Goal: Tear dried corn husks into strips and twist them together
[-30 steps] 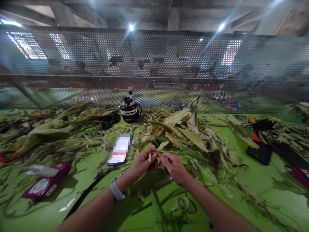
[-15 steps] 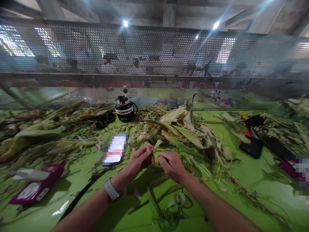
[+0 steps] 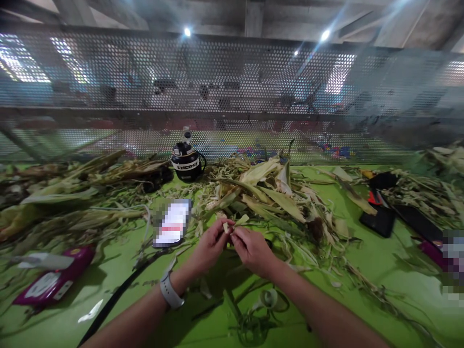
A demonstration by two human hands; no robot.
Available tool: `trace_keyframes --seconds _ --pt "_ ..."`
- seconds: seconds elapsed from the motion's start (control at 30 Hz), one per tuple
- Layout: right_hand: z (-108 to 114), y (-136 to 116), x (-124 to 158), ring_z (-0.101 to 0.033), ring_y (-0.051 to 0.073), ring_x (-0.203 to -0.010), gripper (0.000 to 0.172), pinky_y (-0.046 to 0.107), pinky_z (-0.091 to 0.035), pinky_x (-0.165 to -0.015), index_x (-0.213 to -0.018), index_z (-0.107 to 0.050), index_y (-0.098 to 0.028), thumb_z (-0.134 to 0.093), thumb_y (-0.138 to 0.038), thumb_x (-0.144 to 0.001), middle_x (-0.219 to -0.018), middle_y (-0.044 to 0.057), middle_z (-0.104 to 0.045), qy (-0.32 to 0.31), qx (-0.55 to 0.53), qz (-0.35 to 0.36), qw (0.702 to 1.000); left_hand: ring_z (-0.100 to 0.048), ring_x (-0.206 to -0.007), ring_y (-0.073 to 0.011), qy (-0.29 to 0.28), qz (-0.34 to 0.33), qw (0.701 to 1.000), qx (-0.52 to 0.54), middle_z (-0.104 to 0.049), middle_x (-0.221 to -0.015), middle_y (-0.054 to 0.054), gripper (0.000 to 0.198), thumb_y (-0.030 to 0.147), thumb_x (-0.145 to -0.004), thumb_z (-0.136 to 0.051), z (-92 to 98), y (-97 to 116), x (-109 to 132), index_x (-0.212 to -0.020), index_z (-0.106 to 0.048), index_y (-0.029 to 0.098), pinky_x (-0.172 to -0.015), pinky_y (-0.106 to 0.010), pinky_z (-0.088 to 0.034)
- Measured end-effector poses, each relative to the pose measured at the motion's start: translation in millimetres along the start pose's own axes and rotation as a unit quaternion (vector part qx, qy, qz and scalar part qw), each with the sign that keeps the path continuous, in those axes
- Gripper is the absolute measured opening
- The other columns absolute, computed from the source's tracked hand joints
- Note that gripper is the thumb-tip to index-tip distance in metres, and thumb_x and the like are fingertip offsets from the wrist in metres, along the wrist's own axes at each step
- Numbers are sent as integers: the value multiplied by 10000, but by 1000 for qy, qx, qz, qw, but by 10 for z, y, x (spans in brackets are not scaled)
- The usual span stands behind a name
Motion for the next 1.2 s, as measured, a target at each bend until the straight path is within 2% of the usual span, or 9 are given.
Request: trace_keyframes --seconds 0.23,0.37,0.43,0.53,0.67,0.83,0.93,1.07,1.2 --pt "-17 -24 55 -494 168 -636 264 287 -365 -615 -764 -561 -185 -355 -244 -917 -686 60 -588 1 120 58 991 -498 -702 -154 -23 11 999 25 -562 -747 -7 171 336 -848 -505 -13 -117 -40 -920 -554 189 -670 -263 -393" --pt "321 -58 34 -533 226 -827 189 363 -405 -790 -825 -634 -180 -508 -318 -848 -808 91 -610 112 143 30 983 -437 -610 -116 -73 53 992 88 -509 -665 23 230 396 -796 -579 -45 -126 -42 -853 -577 174 -578 -223 -355" --pt "396 -19 0 -519 263 -1015 248 422 -373 -919 -972 -659 -188 -561 -364 -828 -1026 117 -612 127 105 9 986 -433 -618 -110 -80 77 988 109 -520 -672 20 244 400 -760 -619 -54 -104 -21 -821 -602 165 -582 -218 -352" --pt "284 88 -61 -488 256 -1145 274 441 -355 -989 -1009 -686 -241 -557 -417 -843 -1185 90 -587 65 -25 -11 998 -478 -672 -124 -99 105 979 144 -580 -715 -5 279 420 -705 -672 -104 -79 16 -783 -644 154 -649 -236 -383" --pt "183 213 -71 -510 227 -1145 251 422 -366 -1008 -902 -720 -249 -583 -445 -824 -1157 68 -613 47 -158 -60 984 -524 -709 -148 -131 129 971 155 -627 -742 -39 360 483 -643 -721 -179 -108 43 -766 -686 146 -695 -268 -405" --pt "113 173 -62 -532 219 -1138 277 415 -375 -1009 -971 -714 -248 -639 -439 -784 -1156 68 -629 3 -225 -73 972 -506 -662 -127 -114 130 971 168 -626 -707 -22 362 480 -599 -754 -156 -116 44 -737 -699 150 -655 -249 -405" --pt "138 150 -60 -542 215 -1115 214 413 -391 -998 -846 -739 -258 -653 -439 -772 -1062 57 -672 44 -237 -53 969 -472 -605 -107 -119 133 972 154 -599 -646 -6 337 467 -627 -737 -145 -111 50 -725 -702 147 -592 -227 -379" --pt "134 191 -32 -578 218 -1054 160 408 -436 -946 -815 -739 -268 -661 -403 -776 -872 43 -719 103 -247 -66 961 -411 -523 -90 -174 148 966 125 -536 -554 2 343 474 -645 -721 -165 -131 67 -679 -689 134 -488 -212 -297" --pt "111 193 4 -621 213 -971 166 389 -456 -910 -797 -739 -256 -656 -398 -777 -890 43 -720 137 -264 -80 951 -303 -461 -63 -223 168 955 98 -424 -498 44 372 507 -684 -677 -171 -154 97 -656 -647 138 -442 -214 -201"
Point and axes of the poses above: each hand's wrist, its own x-axis away from the middle knuckle, its own z-axis out of the back of the hand, y = z × x, the point moved 7 cm from there along -x, towards the middle knuckle
